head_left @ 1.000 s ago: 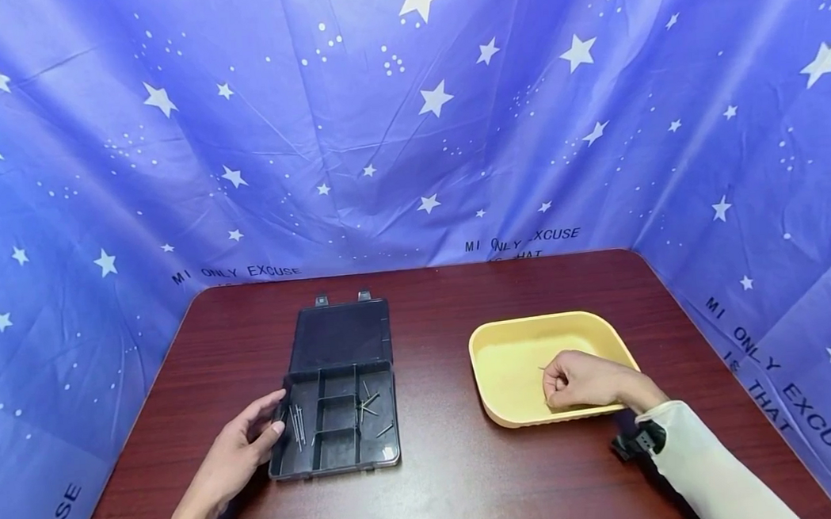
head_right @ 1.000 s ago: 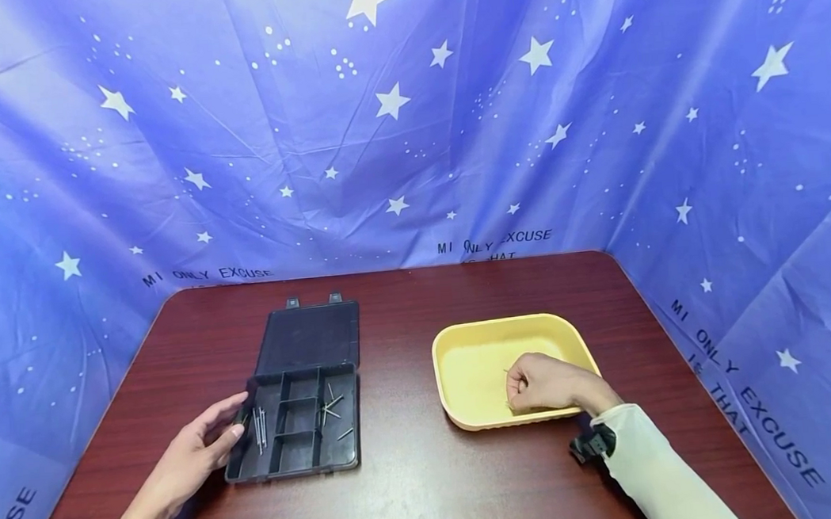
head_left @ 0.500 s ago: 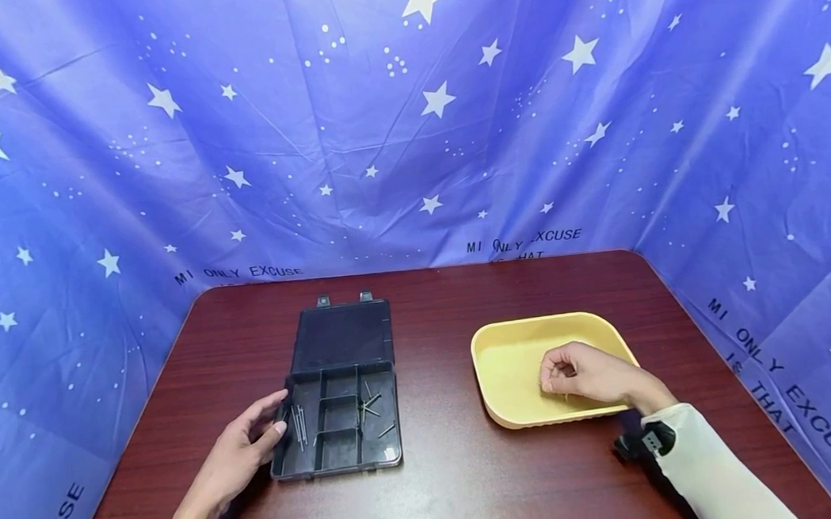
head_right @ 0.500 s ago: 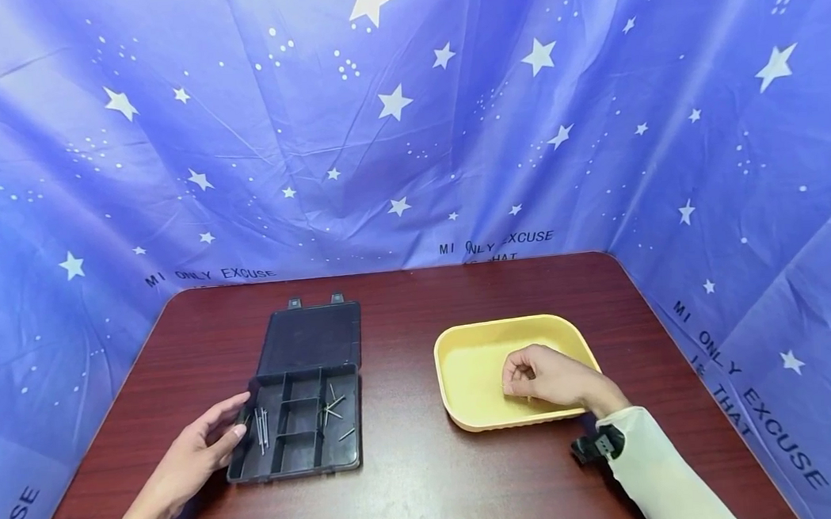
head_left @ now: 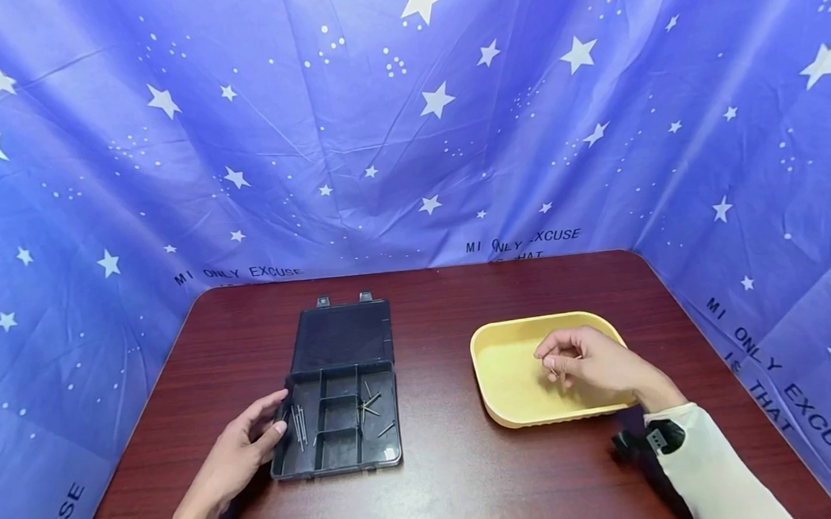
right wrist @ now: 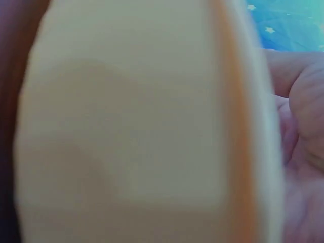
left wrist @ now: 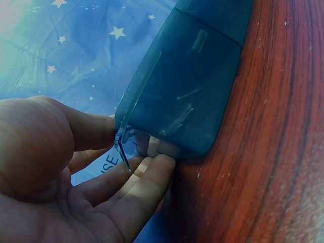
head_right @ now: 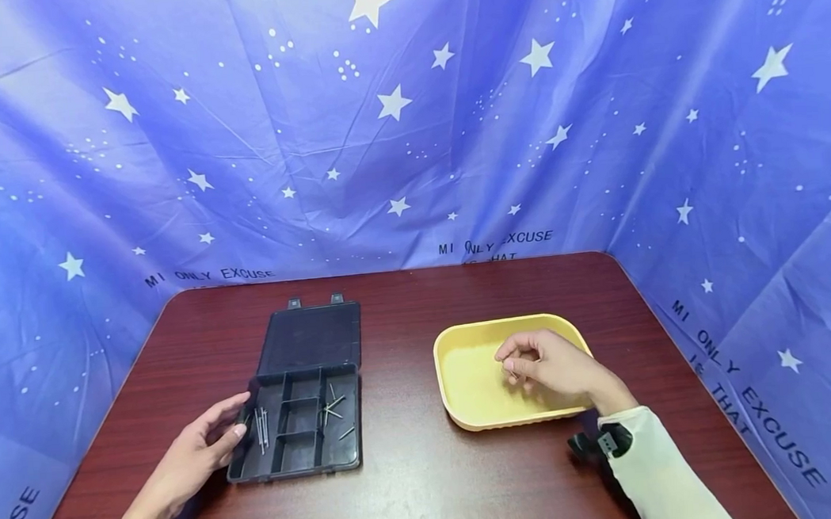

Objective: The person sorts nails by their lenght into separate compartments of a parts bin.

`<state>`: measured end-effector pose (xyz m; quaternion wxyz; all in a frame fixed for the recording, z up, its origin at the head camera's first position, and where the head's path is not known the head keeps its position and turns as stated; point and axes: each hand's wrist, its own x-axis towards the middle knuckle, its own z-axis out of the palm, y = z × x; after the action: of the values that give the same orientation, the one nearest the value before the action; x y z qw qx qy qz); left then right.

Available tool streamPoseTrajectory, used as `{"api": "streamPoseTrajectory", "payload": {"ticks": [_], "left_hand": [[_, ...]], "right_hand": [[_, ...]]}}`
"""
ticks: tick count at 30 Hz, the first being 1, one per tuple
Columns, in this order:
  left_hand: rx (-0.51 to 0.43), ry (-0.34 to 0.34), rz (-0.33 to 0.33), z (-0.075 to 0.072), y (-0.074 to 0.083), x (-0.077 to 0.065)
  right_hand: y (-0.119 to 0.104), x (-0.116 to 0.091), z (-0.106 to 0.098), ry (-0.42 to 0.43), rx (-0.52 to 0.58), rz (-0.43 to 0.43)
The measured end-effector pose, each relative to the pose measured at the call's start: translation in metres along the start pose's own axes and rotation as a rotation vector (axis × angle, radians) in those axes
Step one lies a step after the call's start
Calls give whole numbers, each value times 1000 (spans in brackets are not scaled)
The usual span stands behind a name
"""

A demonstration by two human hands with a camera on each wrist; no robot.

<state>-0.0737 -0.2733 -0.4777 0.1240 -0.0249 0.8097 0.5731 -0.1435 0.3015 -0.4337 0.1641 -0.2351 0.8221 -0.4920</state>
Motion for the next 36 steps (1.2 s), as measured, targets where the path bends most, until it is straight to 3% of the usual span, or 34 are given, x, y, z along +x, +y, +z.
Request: {"api": "streamPoseTrajectory", "payload": {"ticks": [15,28,36], "left_hand": [[-20,-9,7,-1,-1,2],[-15,1,8,-2,-2,1],[-3,12,11,-2,-3,1]], "right_hand": [[-46,22,4,184,196,-64],[-107,44,5,262,334,-260],[-117,50,6,251,380,-293]]}}
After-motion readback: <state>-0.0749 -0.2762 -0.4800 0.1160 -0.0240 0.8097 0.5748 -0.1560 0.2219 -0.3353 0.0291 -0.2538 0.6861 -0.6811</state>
